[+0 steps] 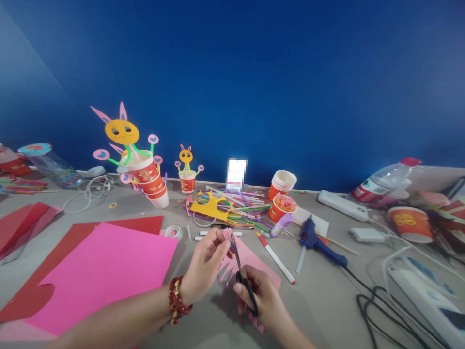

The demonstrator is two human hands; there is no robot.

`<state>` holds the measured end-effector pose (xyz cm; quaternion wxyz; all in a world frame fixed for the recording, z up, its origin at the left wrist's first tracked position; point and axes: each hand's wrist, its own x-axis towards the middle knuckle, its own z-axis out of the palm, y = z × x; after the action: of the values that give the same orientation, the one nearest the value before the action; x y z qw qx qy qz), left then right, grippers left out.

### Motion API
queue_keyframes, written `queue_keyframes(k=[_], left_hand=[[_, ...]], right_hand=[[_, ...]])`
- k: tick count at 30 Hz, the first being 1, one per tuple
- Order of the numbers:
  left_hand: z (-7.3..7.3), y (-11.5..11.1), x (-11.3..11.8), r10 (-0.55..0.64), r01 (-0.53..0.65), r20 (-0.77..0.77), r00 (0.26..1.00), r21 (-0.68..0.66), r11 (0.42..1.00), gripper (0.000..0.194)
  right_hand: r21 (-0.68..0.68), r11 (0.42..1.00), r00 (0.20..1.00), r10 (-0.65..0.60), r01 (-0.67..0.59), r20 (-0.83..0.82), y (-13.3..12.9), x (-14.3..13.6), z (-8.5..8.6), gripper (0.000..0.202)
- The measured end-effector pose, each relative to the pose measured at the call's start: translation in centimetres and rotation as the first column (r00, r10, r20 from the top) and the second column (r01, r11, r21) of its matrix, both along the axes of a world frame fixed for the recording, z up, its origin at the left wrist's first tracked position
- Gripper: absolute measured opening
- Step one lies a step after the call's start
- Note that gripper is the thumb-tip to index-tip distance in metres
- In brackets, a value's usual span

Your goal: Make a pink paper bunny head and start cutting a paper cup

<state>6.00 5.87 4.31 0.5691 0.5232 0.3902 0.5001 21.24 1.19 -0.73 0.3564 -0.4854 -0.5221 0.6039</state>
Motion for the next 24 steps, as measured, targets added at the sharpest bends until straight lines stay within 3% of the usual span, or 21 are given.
queue_keyframes(k=[24], left_hand=[[0.63,0.6,-0.67,-0.077,0.075,-0.052,0.996,-0.047,0.996,0.022]], right_hand=[[0.005,1.0,1.0,0.022,-0.022,0.008,0.21,0.29,0.14,0.062]])
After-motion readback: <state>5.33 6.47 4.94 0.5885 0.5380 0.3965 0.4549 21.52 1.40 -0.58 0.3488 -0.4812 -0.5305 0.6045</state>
